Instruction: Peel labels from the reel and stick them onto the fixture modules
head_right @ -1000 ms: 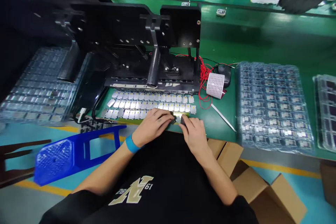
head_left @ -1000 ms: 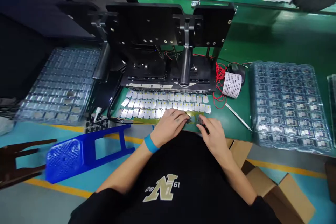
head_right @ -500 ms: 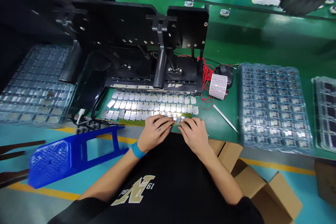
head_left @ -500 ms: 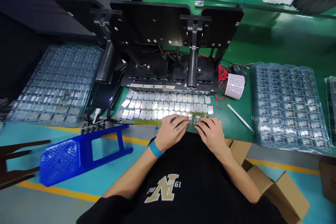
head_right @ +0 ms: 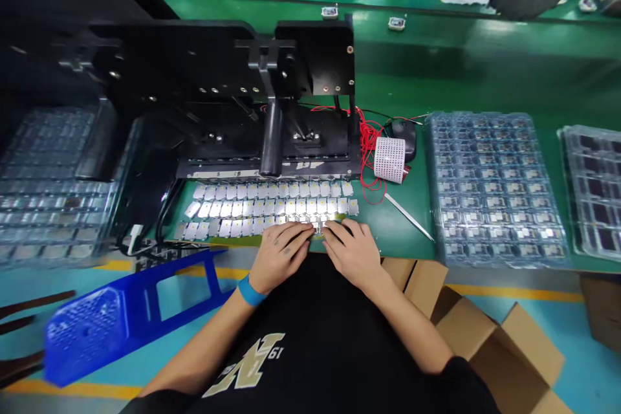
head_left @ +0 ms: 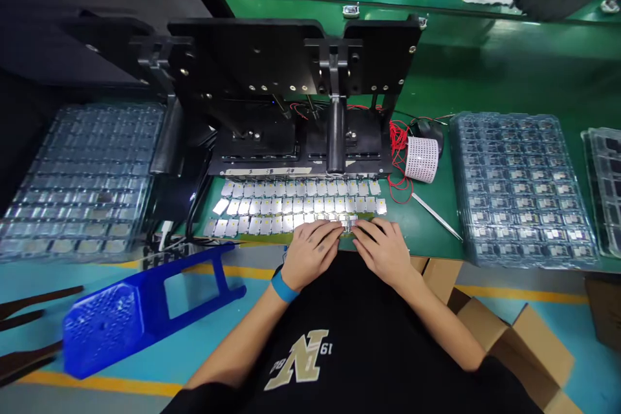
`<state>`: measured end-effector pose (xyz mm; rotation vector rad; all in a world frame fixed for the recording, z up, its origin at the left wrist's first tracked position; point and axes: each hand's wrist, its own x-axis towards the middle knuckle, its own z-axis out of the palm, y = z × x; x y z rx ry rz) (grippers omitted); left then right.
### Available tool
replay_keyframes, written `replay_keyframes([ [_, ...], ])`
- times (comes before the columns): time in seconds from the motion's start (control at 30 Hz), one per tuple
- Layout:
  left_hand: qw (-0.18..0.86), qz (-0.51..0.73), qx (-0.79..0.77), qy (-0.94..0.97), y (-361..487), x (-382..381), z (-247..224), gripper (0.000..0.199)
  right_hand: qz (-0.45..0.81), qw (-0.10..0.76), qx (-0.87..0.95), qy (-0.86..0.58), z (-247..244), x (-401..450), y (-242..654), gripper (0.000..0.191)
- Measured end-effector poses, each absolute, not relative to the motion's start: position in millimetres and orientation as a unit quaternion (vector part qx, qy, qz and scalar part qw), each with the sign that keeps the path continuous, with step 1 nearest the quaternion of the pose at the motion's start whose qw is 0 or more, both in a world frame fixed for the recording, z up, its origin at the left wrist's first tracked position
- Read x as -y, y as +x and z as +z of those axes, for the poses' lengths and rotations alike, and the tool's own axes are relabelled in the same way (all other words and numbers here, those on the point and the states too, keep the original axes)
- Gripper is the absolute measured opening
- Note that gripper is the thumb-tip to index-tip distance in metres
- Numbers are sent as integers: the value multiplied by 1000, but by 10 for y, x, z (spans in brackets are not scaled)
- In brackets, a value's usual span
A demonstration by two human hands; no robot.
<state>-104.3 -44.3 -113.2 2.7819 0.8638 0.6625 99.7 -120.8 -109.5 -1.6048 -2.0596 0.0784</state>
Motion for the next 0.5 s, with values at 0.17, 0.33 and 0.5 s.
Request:
replay_keyframes([
  [0.17, 77, 232, -284, 927, -1070, 433, -1012, 37, 29, 271, 762, -587, -1021, 1148, 916, 22],
  [0.33, 92, 239, -275, 927, -1231, 440, -898, 53, 17, 294, 766, -571, -1139, 1245, 761, 20],
  [0.5, 216, 166, -211, 939, -1270, 399, -754, 43, -6, 363, 674, -643, -1275, 1718, 1120, 23],
])
